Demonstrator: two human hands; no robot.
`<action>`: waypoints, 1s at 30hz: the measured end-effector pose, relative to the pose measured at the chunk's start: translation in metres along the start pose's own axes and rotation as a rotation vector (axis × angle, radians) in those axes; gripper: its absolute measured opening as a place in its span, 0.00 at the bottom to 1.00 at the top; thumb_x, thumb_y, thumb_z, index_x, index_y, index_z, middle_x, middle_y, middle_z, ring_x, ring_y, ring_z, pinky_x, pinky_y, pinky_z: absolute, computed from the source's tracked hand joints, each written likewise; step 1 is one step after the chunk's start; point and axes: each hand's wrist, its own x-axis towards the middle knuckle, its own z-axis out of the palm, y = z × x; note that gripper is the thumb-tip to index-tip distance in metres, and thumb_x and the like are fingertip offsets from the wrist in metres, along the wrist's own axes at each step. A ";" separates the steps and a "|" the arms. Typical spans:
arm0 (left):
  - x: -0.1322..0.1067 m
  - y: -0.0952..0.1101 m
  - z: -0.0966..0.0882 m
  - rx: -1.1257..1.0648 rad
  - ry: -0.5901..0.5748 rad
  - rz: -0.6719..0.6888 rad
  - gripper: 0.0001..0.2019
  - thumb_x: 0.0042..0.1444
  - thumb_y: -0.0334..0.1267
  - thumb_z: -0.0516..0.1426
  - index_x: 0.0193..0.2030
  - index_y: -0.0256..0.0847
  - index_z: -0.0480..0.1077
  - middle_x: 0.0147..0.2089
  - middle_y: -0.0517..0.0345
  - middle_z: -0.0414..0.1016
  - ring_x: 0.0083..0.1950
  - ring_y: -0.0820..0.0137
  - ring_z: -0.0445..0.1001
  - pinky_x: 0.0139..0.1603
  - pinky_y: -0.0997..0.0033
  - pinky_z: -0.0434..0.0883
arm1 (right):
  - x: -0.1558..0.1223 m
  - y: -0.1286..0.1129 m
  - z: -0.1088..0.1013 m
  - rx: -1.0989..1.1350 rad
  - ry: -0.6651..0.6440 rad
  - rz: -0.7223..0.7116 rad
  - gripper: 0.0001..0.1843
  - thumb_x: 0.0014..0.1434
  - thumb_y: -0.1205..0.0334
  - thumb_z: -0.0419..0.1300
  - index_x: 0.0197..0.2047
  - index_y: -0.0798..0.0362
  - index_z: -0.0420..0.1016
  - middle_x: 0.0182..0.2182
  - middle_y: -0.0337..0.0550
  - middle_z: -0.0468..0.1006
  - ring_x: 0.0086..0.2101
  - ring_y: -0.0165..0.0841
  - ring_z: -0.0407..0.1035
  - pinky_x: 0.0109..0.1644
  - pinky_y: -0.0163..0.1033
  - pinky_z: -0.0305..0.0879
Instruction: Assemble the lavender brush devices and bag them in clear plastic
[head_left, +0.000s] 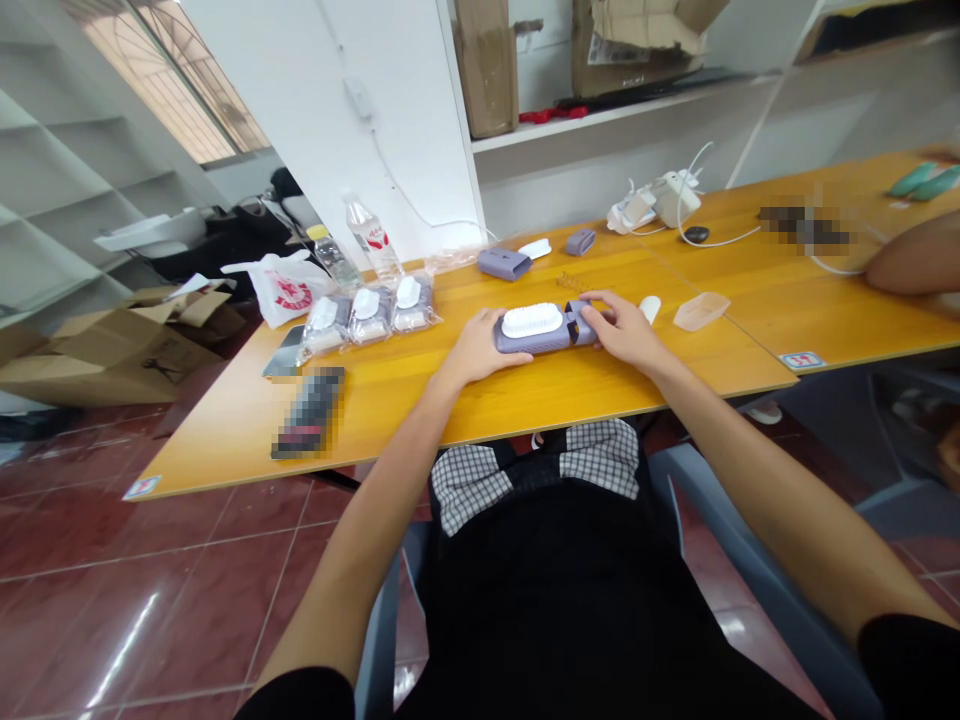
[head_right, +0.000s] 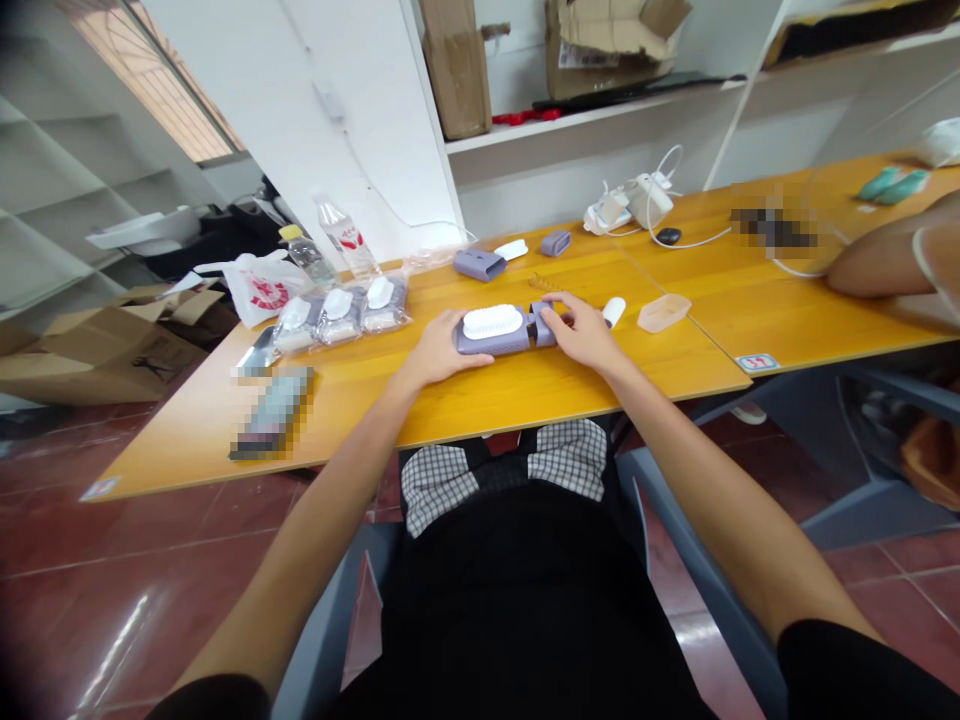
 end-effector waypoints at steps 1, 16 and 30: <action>0.000 0.000 0.000 0.002 0.000 -0.001 0.44 0.49 0.58 0.76 0.68 0.41 0.70 0.65 0.43 0.76 0.66 0.47 0.75 0.72 0.46 0.70 | 0.000 0.000 0.000 0.011 -0.005 0.008 0.28 0.70 0.41 0.59 0.64 0.48 0.79 0.33 0.44 0.84 0.25 0.39 0.76 0.35 0.49 0.79; 0.003 -0.003 0.001 -0.018 -0.043 0.004 0.42 0.48 0.55 0.76 0.67 0.42 0.72 0.66 0.43 0.78 0.66 0.47 0.76 0.71 0.44 0.71 | 0.000 0.010 0.001 -0.017 -0.011 -0.004 0.29 0.68 0.40 0.60 0.62 0.50 0.80 0.37 0.47 0.86 0.30 0.41 0.78 0.38 0.50 0.78; 0.003 0.001 0.005 0.070 -0.076 -0.038 0.39 0.48 0.59 0.75 0.61 0.40 0.75 0.61 0.40 0.80 0.61 0.43 0.78 0.65 0.43 0.74 | -0.002 0.000 -0.002 -0.060 -0.018 0.055 0.23 0.67 0.50 0.59 0.60 0.50 0.80 0.44 0.50 0.86 0.38 0.43 0.80 0.48 0.52 0.78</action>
